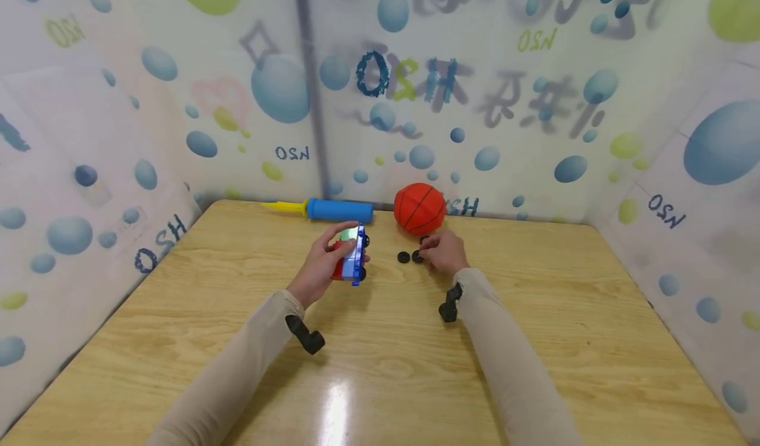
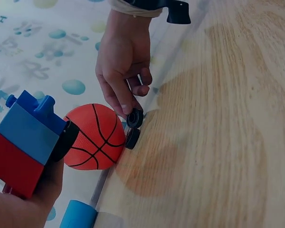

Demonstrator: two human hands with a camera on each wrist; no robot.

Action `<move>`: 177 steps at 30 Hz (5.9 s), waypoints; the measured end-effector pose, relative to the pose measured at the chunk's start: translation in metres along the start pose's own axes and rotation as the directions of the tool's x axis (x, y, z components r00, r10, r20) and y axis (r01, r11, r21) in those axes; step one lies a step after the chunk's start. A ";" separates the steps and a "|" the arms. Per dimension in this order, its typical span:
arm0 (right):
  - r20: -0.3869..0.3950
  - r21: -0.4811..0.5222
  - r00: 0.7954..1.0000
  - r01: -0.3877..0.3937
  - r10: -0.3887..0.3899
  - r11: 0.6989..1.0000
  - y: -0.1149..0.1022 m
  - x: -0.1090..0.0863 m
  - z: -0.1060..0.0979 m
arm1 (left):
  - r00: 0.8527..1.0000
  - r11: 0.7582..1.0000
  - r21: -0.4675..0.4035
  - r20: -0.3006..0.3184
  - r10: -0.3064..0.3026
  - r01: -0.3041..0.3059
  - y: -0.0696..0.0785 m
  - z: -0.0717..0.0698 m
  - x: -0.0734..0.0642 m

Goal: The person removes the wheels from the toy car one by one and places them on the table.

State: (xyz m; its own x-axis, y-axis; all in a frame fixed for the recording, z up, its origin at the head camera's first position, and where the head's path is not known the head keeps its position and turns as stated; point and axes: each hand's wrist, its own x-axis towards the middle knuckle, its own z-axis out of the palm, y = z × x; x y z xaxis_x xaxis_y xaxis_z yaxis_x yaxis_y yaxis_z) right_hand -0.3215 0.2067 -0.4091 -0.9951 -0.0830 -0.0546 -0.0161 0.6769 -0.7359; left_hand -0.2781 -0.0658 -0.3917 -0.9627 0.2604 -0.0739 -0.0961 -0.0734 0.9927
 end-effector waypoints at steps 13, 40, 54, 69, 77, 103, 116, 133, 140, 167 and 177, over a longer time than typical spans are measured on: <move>0.012 -0.037 0.996 -0.085 0.086 0.996 0.003 0.003 -0.001 | 1.000 1.000 -0.013 -0.018 0.013 -0.013 0.005 0.000 -0.001; 0.034 -0.023 0.992 0.126 -0.125 0.992 -0.033 -0.014 -0.003 | 1.000 0.999 -0.037 0.004 0.009 -0.009 0.005 0.008 0.001; 0.040 0.215 0.921 0.370 -0.386 0.904 -0.056 -0.043 0.012 | 0.997 0.993 -0.122 -0.073 -0.017 0.008 0.005 0.010 0.001; -0.042 -0.093 0.801 0.592 -0.597 0.801 -0.077 -0.059 0.036 | 0.990 0.980 -0.198 -0.139 0.001 -0.028 0.006 0.012 0.007; -0.036 -0.184 0.788 0.600 -0.615 0.779 -0.085 -0.063 0.049 | 0.993 0.978 -0.207 -0.115 0.011 -0.035 0.006 0.010 0.006; -0.120 -0.256 0.859 0.457 -0.497 0.852 -0.090 -0.065 0.064 | 0.997 0.944 -0.328 -0.078 0.005 -0.030 0.004 0.016 0.001; -0.042 0.113 0.953 0.304 -0.301 0.946 -0.083 -0.057 0.051 | 0.988 0.998 0.059 -0.147 0.043 -0.035 0.002 0.004 -0.002; 0.273 0.449 0.942 0.057 -0.198 0.892 -0.070 -0.051 0.026 | 0.845 0.688 0.523 0.134 0.518 -0.504 -0.010 -0.006 -0.008; 0.367 0.521 0.900 0.009 -0.234 0.854 -0.065 -0.049 0.015 | 0.802 0.627 0.528 0.203 0.562 -0.573 -0.006 -0.006 -0.010; 0.469 0.700 0.849 -0.190 -0.243 0.688 -0.049 -0.051 0.017 | 0.881 0.656 0.594 0.236 0.410 -0.465 0.001 0.006 -0.018; 0.414 0.804 0.880 -0.232 -0.234 0.548 -0.047 -0.053 0.013 | 0.868 0.679 0.540 0.291 0.403 -0.497 -0.009 0.007 -0.012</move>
State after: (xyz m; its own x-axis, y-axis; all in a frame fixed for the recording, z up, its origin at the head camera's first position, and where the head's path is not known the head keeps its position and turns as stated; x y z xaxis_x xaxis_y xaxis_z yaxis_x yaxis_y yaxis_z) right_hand -0.2667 0.1701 -0.3801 -0.8309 -0.5344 -0.1549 0.3012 -0.1979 -0.9328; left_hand -0.2644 -0.0618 -0.3990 -0.8004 0.4765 0.3639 0.5496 0.3407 0.7628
